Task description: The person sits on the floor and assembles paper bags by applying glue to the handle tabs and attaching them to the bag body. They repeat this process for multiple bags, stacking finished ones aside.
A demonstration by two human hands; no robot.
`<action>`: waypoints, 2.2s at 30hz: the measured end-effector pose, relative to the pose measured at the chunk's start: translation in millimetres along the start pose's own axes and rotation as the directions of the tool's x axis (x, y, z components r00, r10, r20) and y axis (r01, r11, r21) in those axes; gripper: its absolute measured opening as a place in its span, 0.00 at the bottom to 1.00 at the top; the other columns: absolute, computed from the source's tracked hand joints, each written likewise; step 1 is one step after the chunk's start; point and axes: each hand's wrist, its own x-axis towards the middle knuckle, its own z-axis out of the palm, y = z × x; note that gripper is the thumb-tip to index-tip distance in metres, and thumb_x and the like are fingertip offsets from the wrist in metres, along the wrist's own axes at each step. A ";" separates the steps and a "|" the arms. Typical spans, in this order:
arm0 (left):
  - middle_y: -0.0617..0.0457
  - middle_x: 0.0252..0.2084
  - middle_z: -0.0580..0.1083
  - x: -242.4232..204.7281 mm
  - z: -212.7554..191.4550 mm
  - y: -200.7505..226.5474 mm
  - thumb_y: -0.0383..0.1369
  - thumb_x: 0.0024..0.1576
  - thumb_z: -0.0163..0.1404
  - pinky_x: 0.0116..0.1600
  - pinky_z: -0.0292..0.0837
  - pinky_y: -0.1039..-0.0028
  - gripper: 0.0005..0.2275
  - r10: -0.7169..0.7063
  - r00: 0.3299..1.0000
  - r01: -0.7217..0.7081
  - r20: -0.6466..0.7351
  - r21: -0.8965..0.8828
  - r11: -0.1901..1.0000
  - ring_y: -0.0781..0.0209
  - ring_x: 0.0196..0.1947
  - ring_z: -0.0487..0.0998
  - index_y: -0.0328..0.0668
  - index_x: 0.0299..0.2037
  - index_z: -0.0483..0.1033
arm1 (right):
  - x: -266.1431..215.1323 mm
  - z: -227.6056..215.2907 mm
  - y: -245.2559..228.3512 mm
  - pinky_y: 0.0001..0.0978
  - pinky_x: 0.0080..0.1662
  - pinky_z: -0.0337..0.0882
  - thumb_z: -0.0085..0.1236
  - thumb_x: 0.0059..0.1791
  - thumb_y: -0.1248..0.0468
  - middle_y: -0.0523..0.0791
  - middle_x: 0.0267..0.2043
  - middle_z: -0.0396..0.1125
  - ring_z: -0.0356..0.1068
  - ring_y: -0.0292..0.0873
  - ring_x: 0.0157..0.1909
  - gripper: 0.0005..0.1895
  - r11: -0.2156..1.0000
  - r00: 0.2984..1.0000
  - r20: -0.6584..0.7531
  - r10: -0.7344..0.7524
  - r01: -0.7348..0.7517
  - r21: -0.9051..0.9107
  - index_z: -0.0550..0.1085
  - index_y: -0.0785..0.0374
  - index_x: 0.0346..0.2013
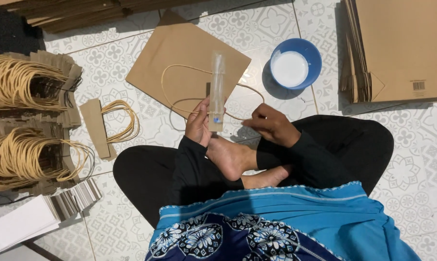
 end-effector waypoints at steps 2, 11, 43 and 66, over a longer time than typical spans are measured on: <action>0.28 0.62 0.70 -1.4 7.2 2.2 0.36 0.67 0.46 0.63 0.75 0.52 0.21 -0.002 1.000 0.002 0.006 0.018 1.000 0.39 0.59 0.75 0.32 0.67 0.65 | 3.6 -2.6 -2.7 0.36 0.38 0.72 0.60 0.51 0.71 0.48 0.33 0.66 0.69 0.49 0.31 0.08 0.998 1.000 0.018 0.019 -0.020 0.054 0.84 0.61 0.41; 0.32 0.59 0.74 -1.8 10.1 -2.1 0.38 0.66 0.47 0.56 0.80 0.56 0.22 -0.062 0.997 0.058 0.050 0.078 0.995 0.43 0.54 0.80 0.34 0.67 0.67 | 18.1 -1.4 16.9 0.37 0.36 0.70 0.68 0.48 0.72 0.48 0.32 0.67 0.70 0.49 0.31 0.07 0.989 0.971 -0.195 0.137 -0.145 -0.027 0.85 0.62 0.40; 0.37 0.57 0.76 -11.2 19.3 2.3 0.37 0.66 0.47 0.56 0.80 0.55 0.21 -0.165 0.983 0.152 0.080 0.146 0.978 0.46 0.54 0.79 0.35 0.66 0.68 | 35.4 -26.7 19.2 0.32 0.36 0.68 0.66 0.51 0.73 0.43 0.31 0.61 0.66 0.44 0.29 0.07 0.980 0.938 -0.341 0.056 -0.117 -0.160 0.85 0.58 0.41; 0.33 0.66 0.68 -72.6 84.9 -75.7 0.37 0.68 0.46 0.69 0.62 0.40 0.20 -0.421 0.775 0.594 0.472 -0.317 0.739 0.29 0.68 0.64 0.32 0.66 0.70 | 8.2 -28.5 25.3 0.59 0.61 0.66 0.64 0.51 0.73 0.62 0.59 0.69 0.66 0.69 0.62 0.21 0.997 0.955 -0.287 -0.075 0.078 -0.003 0.74 0.71 0.59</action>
